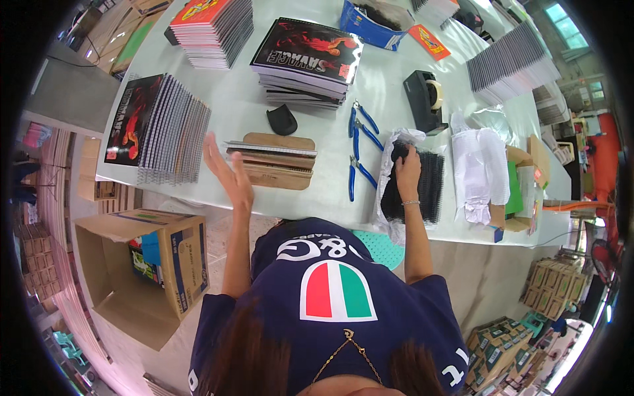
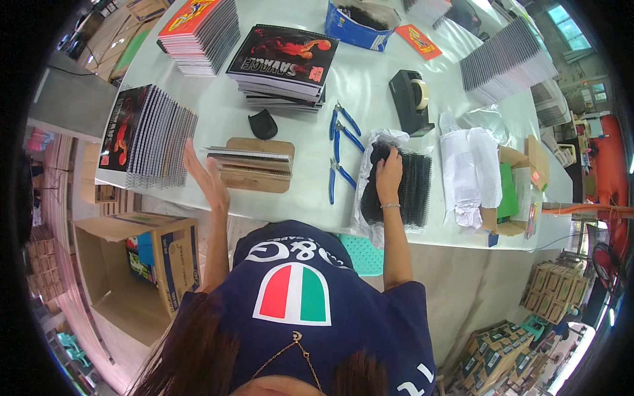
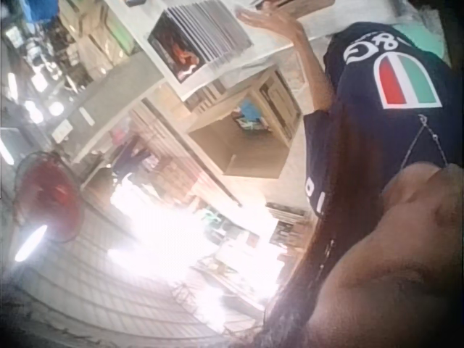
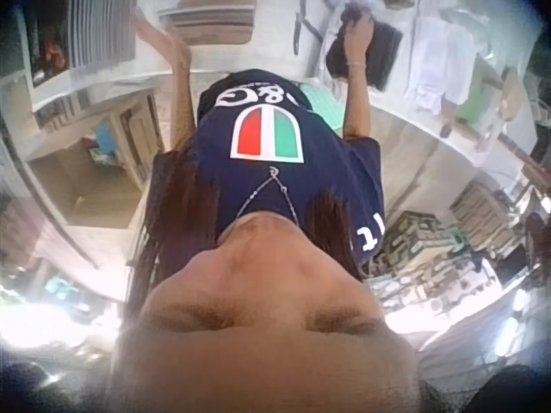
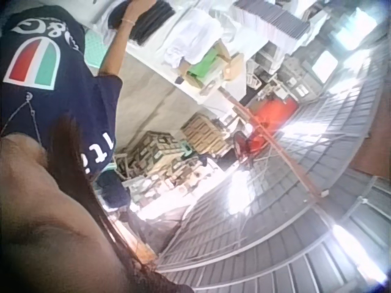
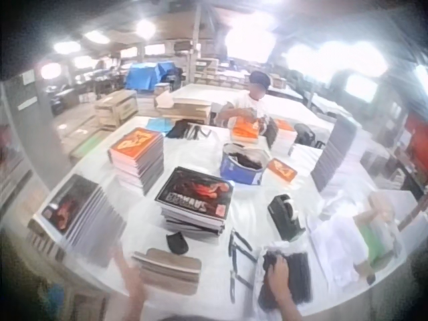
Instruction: The person binds notebooks by threading a plastic spiral through the punched holes of the paper and covers by hand.
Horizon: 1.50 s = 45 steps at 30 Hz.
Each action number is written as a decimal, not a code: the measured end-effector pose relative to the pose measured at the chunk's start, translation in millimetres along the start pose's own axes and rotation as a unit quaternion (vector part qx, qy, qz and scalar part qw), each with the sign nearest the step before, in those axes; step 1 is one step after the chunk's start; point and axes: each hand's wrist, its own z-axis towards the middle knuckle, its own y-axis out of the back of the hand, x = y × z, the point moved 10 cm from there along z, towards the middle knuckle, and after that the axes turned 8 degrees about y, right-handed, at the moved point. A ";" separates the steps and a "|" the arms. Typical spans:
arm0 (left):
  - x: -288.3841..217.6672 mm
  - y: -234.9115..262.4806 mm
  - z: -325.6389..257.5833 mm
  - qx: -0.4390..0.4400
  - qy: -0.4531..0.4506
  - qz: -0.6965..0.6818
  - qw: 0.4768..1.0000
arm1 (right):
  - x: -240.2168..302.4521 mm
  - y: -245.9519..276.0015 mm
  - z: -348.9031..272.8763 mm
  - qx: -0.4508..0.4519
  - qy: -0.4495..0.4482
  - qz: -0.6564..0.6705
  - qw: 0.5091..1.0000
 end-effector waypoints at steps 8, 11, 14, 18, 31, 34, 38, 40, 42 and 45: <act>-86.1 -70.6 -56.9 0.093 -0.170 0.151 0.969 | -18.7 13.4 10.9 0.015 -0.007 -0.035 0.999; -85.6 -90.2 -57.2 0.112 -0.157 0.156 0.969 | 13.3 44.8 16.2 -0.004 0.069 -0.097 0.993; -73.9 -99.4 -54.1 0.106 -0.151 0.166 0.969 | 78.0 63.1 26.8 0.034 0.125 0.091 0.987; -70.9 -100.0 -52.6 0.087 -0.174 0.196 0.961 | 174.7 40.2 11.1 0.171 0.070 0.299 0.936; -60.2 -90.4 -65.9 0.086 -0.189 0.161 0.965 | 228.3 -3.0 -7.3 0.246 0.236 0.198 0.919; -50.4 -91.5 -71.8 0.086 -0.206 0.172 0.959 | 240.4 4.8 -11.8 0.240 0.281 0.177 0.912; -46.9 -93.1 -75.8 0.082 -0.230 0.178 0.953 | 249.4 10.8 -13.0 0.212 0.338 0.134 0.907; -47.2 -93.7 -76.7 0.082 -0.235 0.184 0.951 | 254.6 14.6 -11.9 0.200 0.357 0.137 0.902; -44.7 -94.9 -76.3 0.086 -0.223 0.195 0.951 | 258.8 16.1 -13.4 0.188 0.376 0.140 0.896; -48.5 -94.8 -76.1 0.088 -0.231 0.202 0.948 | 257.8 17.3 -13.3 0.170 0.369 0.163 0.899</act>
